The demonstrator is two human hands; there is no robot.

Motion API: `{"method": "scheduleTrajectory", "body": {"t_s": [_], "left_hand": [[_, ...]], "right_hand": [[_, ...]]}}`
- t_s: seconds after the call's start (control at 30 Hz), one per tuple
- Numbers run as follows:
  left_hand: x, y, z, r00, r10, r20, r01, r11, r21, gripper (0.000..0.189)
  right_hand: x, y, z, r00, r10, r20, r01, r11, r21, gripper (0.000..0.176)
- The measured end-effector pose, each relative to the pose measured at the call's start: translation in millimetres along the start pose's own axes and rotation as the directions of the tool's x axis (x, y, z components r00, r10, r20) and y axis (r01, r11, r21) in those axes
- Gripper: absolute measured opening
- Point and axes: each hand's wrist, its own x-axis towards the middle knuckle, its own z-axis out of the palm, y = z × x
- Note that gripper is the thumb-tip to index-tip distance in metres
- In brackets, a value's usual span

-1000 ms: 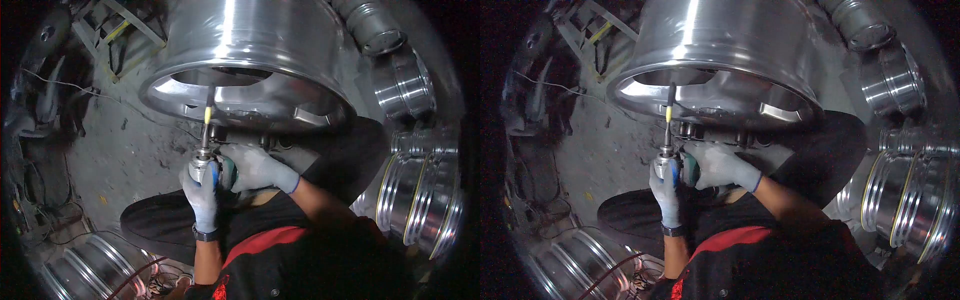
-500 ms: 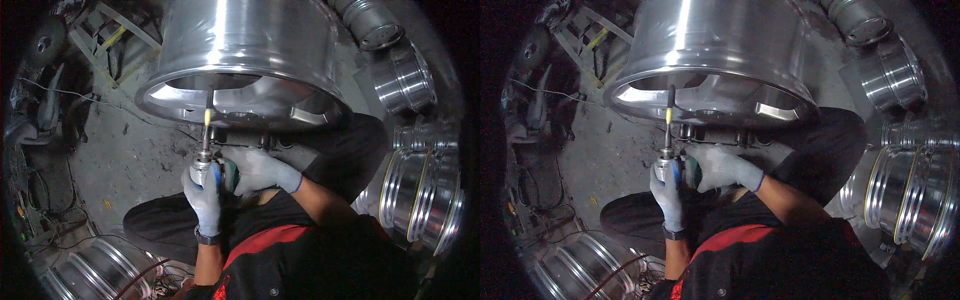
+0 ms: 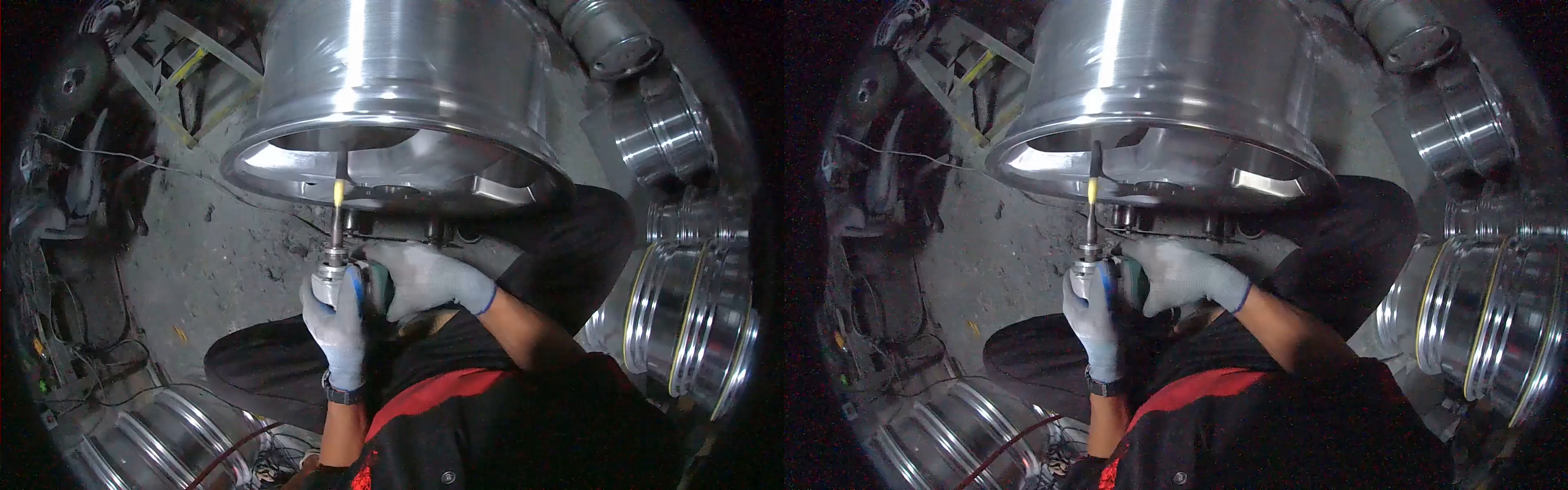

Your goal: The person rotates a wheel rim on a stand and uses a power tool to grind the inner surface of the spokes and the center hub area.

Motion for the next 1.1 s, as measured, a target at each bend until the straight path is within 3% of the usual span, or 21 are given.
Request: {"method": "scheduleTrajectory", "body": {"t_s": [0.2,0.27,0.43,0.5,0.57,0.63,0.7,0.87,0.93,1.03,1.1], "left_hand": [[5,7,-10,0.995,-0.095,-0.001,0.093,0.982,-0.167,0.036],[4,8,-8,0.996,-0.088,0.017,0.089,0.978,-0.189,0.034],[-1,9,2,0.997,-0.075,-0.032,0.071,0.990,-0.121,0.033],[2,13,-7,0.996,-0.092,-0.003,0.092,0.995,-0.048,0.043],[4,14,-9,0.993,-0.113,0.025,0.112,0.993,0.021,0.054],[4,11,-6,0.999,-0.053,-0.004,0.052,0.993,-0.103,0.034],[0,16,0,0.997,-0.071,-0.024,0.069,0.992,-0.101,0.033],[4,7,-9,0.997,-0.073,-0.010,0.072,0.994,-0.084,0.032],[6,6,-12,0.995,-0.099,-0.017,0.094,0.977,-0.193,0.031],[6,15,-11,0.997,-0.081,-0.020,0.077,0.984,-0.164,0.029],[5,3,-8,0.999,-0.048,0.002,0.048,0.984,-0.170,0.030]], "right_hand": [[14,-12,0,0.990,0.082,0.115,-0.094,0.990,0.102,0.083],[8,4,12,0.999,0.029,0.040,-0.032,0.996,0.081,0.082],[1,10,9,0.992,-0.099,-0.082,0.096,0.995,-0.037,0.078],[9,3,8,0.999,0.027,0.020,-0.028,0.997,0.067,0.080],[8,-5,4,0.998,0.056,0.038,-0.060,0.991,0.117,0.080],[7,-7,2,0.995,0.089,0.055,-0.097,0.981,0.166,0.080],[1,-4,0,0.999,0.044,0.016,-0.045,0.998,0.043,0.080],[16,4,12,0.999,0.031,0.040,-0.031,0.999,0.021,0.081],[21,3,17,0.997,0.035,0.068,-0.037,0.999,0.023,0.081],[21,6,24,0.999,0.053,0.013,-0.052,0.999,-0.011,0.081],[15,16,30,0.993,-0.084,-0.086,0.088,0.995,0.044,0.079]]}}
